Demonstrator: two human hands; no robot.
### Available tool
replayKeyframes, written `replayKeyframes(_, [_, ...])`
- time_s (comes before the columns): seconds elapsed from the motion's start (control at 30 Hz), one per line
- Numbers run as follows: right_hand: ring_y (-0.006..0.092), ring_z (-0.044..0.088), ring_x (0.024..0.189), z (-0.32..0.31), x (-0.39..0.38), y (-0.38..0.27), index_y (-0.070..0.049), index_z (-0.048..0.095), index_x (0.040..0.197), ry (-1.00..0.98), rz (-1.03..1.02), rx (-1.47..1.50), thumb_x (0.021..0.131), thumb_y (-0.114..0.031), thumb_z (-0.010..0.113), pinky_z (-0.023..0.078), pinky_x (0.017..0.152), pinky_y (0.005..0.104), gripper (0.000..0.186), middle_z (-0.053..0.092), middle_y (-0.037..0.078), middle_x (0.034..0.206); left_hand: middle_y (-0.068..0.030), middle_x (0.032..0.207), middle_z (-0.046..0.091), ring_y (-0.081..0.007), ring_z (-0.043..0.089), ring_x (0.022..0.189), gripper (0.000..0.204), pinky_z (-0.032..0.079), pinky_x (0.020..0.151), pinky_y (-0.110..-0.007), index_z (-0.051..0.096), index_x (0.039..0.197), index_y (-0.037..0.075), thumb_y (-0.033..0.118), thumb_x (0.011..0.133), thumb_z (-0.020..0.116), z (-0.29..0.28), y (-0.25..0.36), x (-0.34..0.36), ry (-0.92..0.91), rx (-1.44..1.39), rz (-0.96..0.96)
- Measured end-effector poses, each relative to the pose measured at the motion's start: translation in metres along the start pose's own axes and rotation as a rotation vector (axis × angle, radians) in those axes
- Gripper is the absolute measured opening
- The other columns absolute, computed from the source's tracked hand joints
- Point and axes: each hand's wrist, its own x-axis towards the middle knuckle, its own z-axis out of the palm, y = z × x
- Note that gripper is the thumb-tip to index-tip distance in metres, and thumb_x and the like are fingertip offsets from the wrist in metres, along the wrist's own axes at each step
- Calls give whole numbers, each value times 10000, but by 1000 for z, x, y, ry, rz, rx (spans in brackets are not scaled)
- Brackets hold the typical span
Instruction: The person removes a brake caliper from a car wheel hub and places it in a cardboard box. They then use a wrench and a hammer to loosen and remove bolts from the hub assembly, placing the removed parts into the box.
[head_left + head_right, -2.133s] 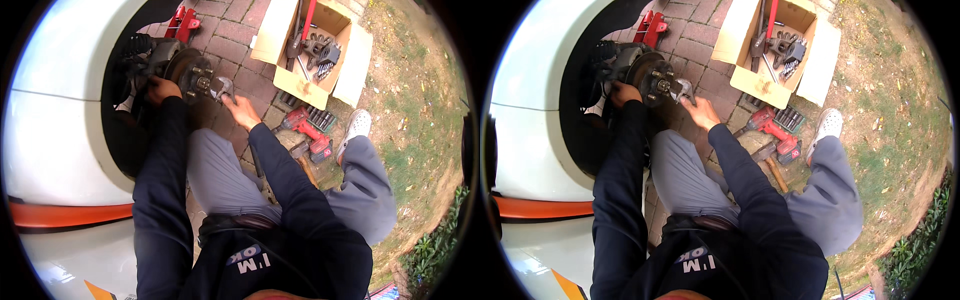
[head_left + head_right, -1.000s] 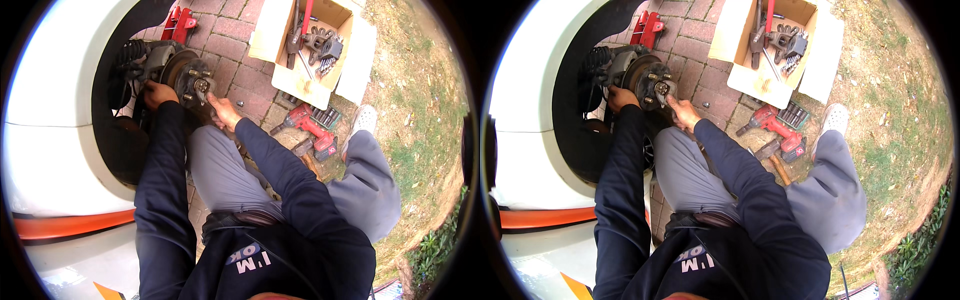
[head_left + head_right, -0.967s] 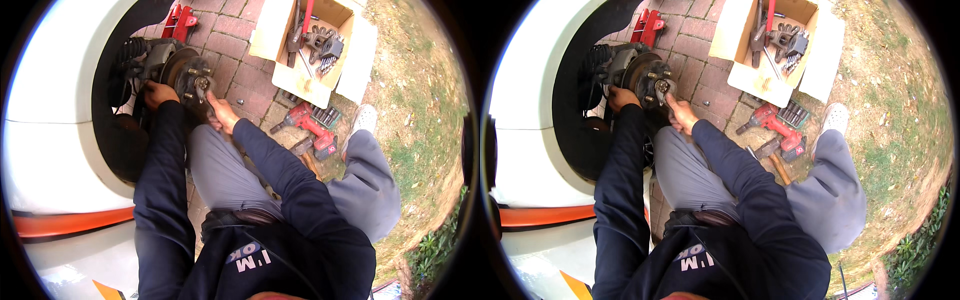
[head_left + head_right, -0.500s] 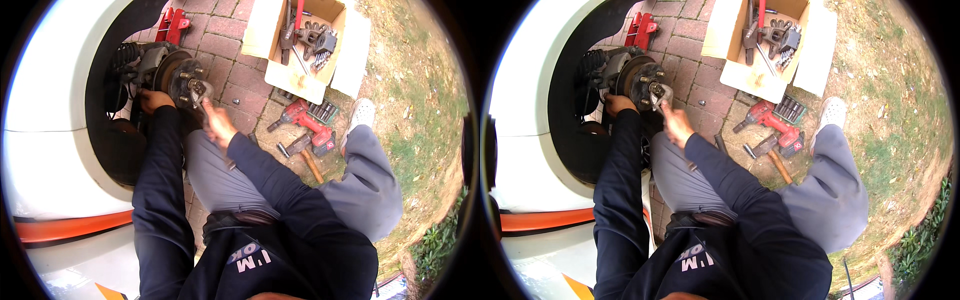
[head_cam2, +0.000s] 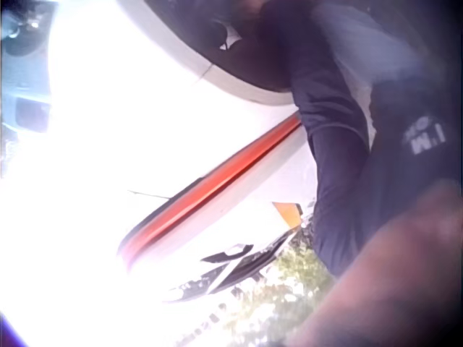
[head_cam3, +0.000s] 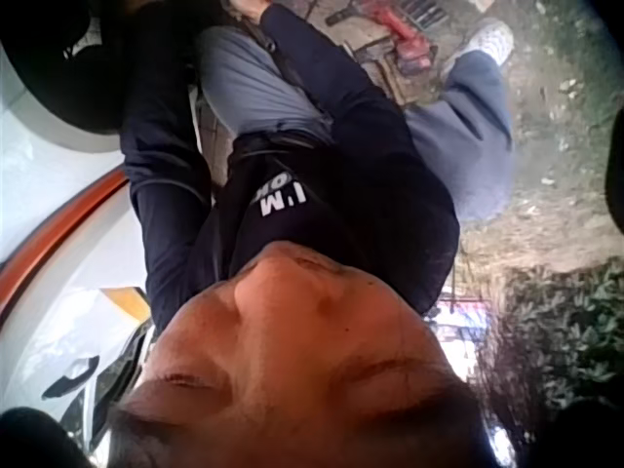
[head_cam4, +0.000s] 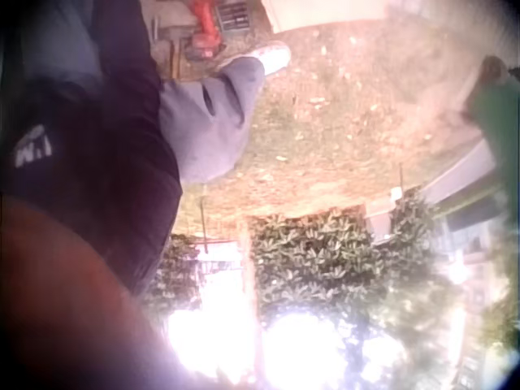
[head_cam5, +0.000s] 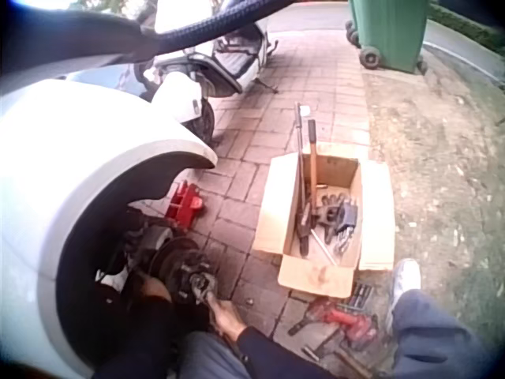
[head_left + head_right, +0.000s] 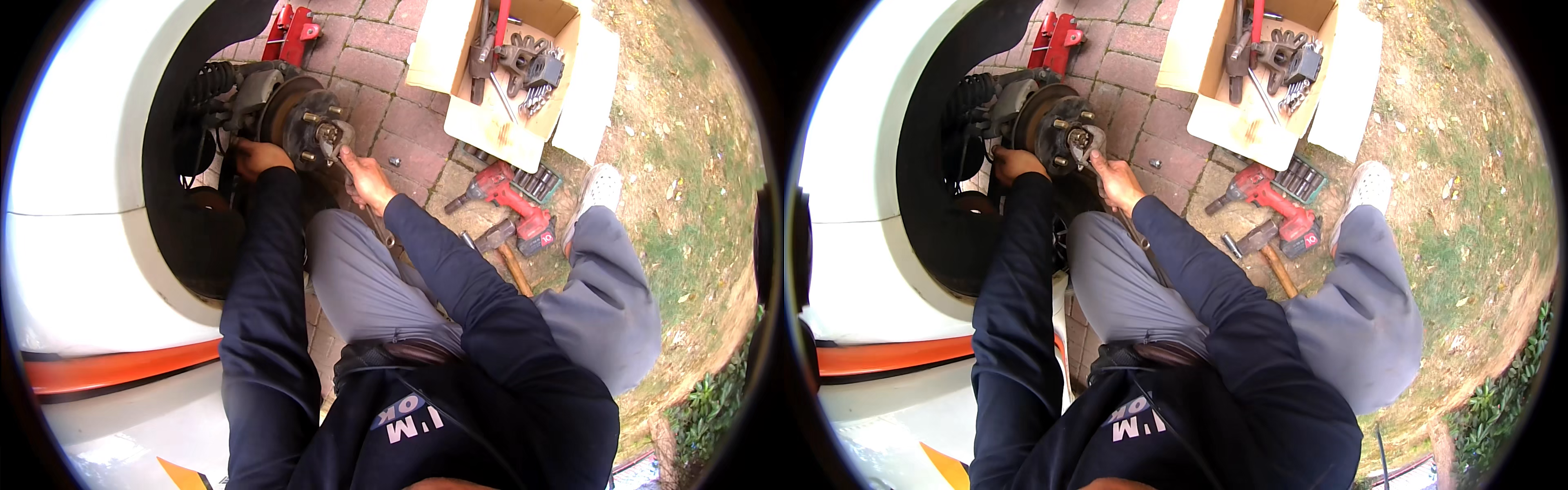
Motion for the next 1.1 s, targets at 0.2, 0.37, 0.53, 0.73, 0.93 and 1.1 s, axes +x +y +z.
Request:
replayKeyframes(0.2, [109,251,421,72,-37,-38,-152,370,773,-66,305,834,945,-767,393,232,445,284,639,296,-33,550,-293,1127,678,-447,638,1076,545,495,955,-468,704,1058,-71,403,1020,438,-10,20,-7,-96,57,-80])
replayKeyframes(0.37, [109,300,411,50,-50,-27,-134,404,758,75,194,486,962,-743,393,269,405,306,642,341,-17,540,-295,1200,653,-453,622,1104,559,475,990,-463,688,1110,-71,416,1024,425,-7,3,0,-96,-62,-79])
replayKeyframes(0.53, [96,336,405,-13,-16,-13,-110,476,751,164,-87,-178,997,-665,440,277,353,298,608,389,-27,553,-291,1209,654,-440,623,1126,576,479,989,-459,678,1140,-79,423,1027,419,-11,19,-9,-125,29,-115])
replayKeyframes(0.73, [135,445,417,-29,-4,-6,-30,557,797,46,-66,-216,1012,-601,454,368,351,330,619,448,18,549,-270,1205,666,-419,629,1135,565,483,990,-442,685,1150,-60,426,1024,425,-13,21,-6,-117,-66,-178])
replayKeyframes(0.93, [128,419,428,-28,-9,-4,-42,573,908,80,-66,-180,1040,-443,419,339,362,324,449,447,12,576,-269,1198,669,-412,633,1129,554,481,991,-435,690,1139,-66,411,1027,433,-12,17,-7,-113,-54,-74])
replayKeyframes(1.1, [123,373,404,-13,-13,-9,-69,517,859,-6,-11,54,1056,-418,390,317,356,308,420,417,0,552,-282,1195,665,-417,632,1123,558,481,992,-438,688,1128,-79,413,1020,448,-4,0,0,-65,-51,-60])
